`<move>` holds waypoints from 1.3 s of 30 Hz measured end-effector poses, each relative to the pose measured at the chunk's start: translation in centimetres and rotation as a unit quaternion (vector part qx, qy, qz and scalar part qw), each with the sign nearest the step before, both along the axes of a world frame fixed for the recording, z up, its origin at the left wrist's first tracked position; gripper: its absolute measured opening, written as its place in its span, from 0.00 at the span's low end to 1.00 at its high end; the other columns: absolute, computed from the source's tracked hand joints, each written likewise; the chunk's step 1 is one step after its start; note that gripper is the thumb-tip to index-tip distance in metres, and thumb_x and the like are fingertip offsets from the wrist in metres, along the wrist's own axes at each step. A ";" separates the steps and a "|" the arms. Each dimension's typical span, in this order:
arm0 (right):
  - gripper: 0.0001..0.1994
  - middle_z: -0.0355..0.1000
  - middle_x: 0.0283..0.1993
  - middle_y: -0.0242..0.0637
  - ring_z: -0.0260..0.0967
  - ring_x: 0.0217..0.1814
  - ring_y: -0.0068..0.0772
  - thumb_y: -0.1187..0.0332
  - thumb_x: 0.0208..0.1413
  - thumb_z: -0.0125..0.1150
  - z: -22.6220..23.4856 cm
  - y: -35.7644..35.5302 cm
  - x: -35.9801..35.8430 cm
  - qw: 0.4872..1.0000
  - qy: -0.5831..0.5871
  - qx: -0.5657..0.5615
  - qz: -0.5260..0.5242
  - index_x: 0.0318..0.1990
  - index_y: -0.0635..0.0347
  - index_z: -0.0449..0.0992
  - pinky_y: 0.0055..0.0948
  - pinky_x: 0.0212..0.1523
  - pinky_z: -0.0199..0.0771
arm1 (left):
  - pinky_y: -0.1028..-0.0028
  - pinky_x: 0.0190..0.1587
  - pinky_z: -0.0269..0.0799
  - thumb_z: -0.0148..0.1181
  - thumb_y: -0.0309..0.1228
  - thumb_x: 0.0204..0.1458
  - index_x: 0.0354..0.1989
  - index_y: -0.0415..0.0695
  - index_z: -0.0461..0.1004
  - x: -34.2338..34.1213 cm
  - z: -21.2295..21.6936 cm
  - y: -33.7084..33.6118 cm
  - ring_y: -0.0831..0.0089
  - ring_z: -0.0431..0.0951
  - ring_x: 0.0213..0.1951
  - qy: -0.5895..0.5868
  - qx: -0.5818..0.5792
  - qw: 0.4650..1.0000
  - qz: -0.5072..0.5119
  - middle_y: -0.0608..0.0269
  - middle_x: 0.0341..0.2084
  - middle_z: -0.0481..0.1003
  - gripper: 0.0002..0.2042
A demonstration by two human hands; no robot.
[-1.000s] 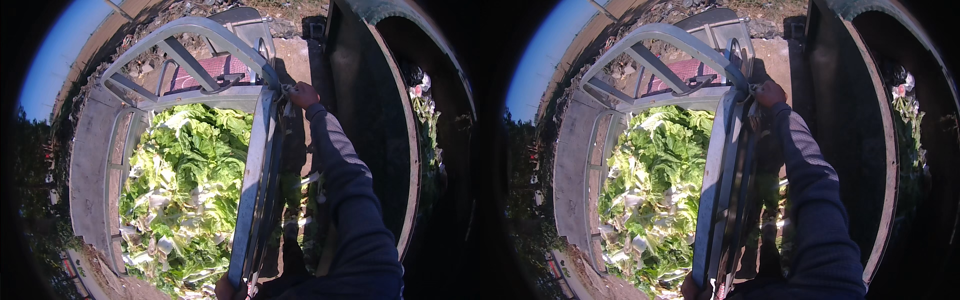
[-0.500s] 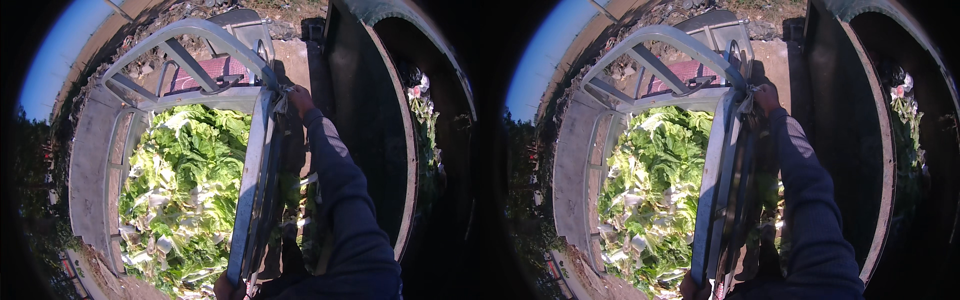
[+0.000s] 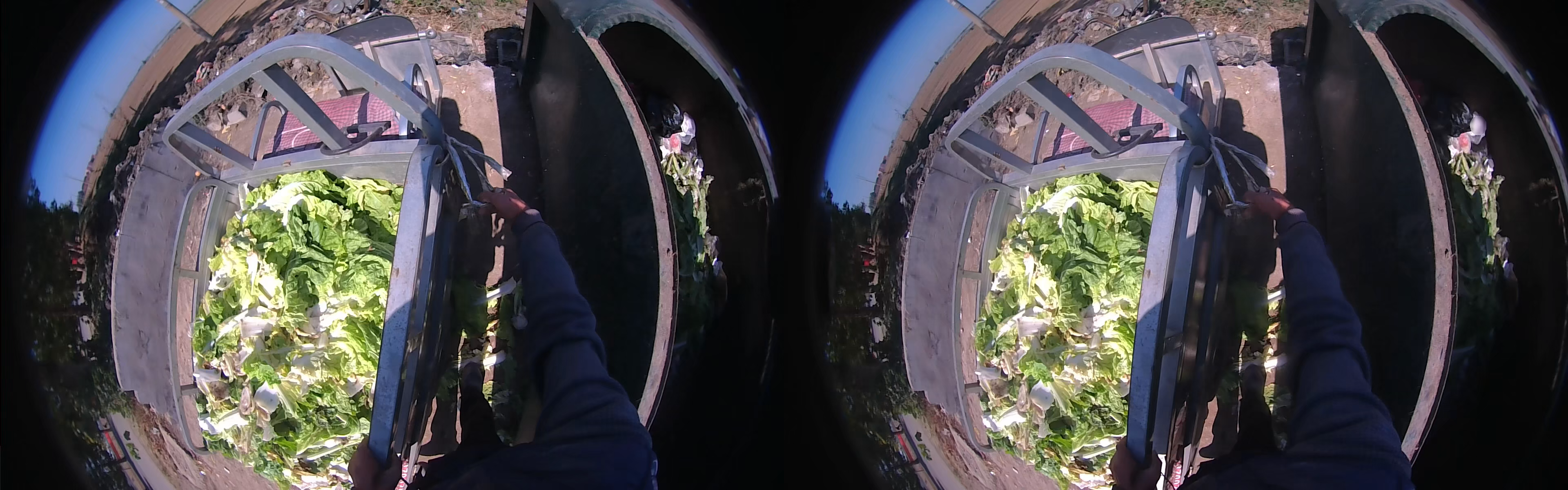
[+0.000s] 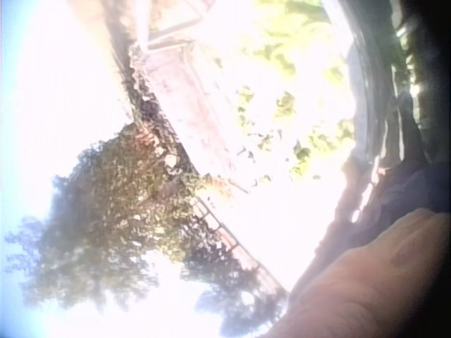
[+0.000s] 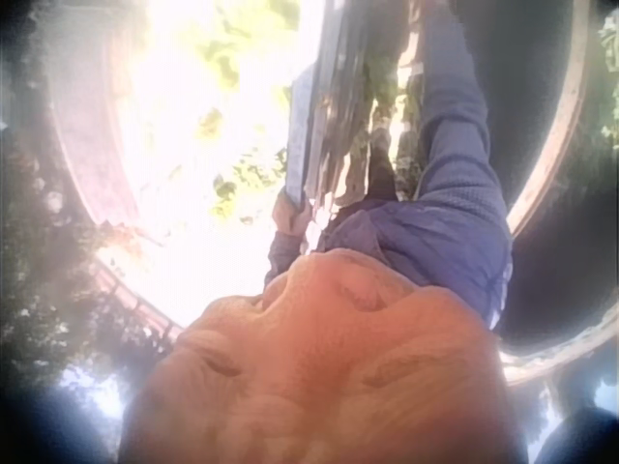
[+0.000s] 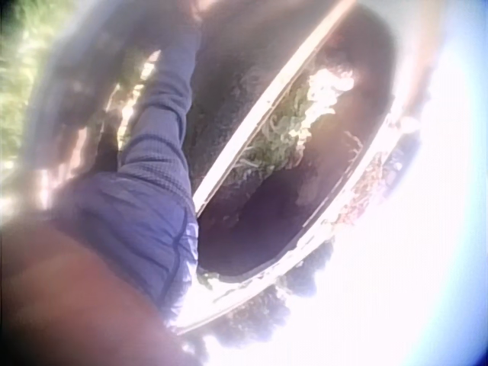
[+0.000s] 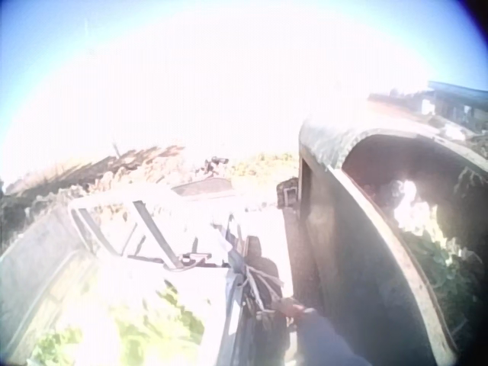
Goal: The person repeatedly picks up bunches of leafy vegetables from a metal cart and places them into a larger container. The person handles the vegetables by hand, lifting and transferring them in a repetitive manner.
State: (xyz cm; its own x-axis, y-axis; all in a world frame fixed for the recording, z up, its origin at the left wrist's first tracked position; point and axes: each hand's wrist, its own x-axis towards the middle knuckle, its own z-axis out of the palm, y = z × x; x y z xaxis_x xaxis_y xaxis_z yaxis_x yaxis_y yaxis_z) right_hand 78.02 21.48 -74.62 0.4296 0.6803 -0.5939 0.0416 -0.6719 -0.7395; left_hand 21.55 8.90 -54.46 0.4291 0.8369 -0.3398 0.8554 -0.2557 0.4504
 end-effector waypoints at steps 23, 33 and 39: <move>0.10 0.77 0.36 0.38 0.75 0.39 0.30 0.65 0.54 0.62 0.4 9.7 -4.6 0.936 -0.166 0.286 -0.121 0.41 0.60 0.80 0.31 0.42 0.75 | 0.54 0.34 0.74 0.67 0.37 0.46 0.48 0.35 0.71 -0.9 -0.7 -0.2 0.44 0.78 0.31 0.015 0.011 1.000 -0.008 0.42 0.29 0.77 0.24; 0.06 0.71 0.36 0.31 0.66 0.33 0.23 0.76 0.53 0.55 3.2 6.4 -9.4 0.740 0.266 0.543 -0.295 0.37 0.55 0.73 0.26 0.36 0.67 | 0.56 0.37 0.75 0.68 0.36 0.45 0.52 0.34 0.70 -1.1 -0.9 -0.5 0.43 0.78 0.35 0.043 0.018 0.999 -0.009 0.41 0.31 0.77 0.27; 0.05 0.66 0.33 0.35 0.60 0.29 0.28 0.77 0.46 0.52 -0.5 -3.0 -13.4 0.630 0.426 0.583 -0.287 0.31 0.56 0.67 0.30 0.36 0.65 | 0.56 0.36 0.75 0.68 0.37 0.45 0.50 0.34 0.70 -0.9 -0.5 -0.5 0.42 0.78 0.34 0.050 0.004 0.999 -0.010 0.40 0.31 0.77 0.26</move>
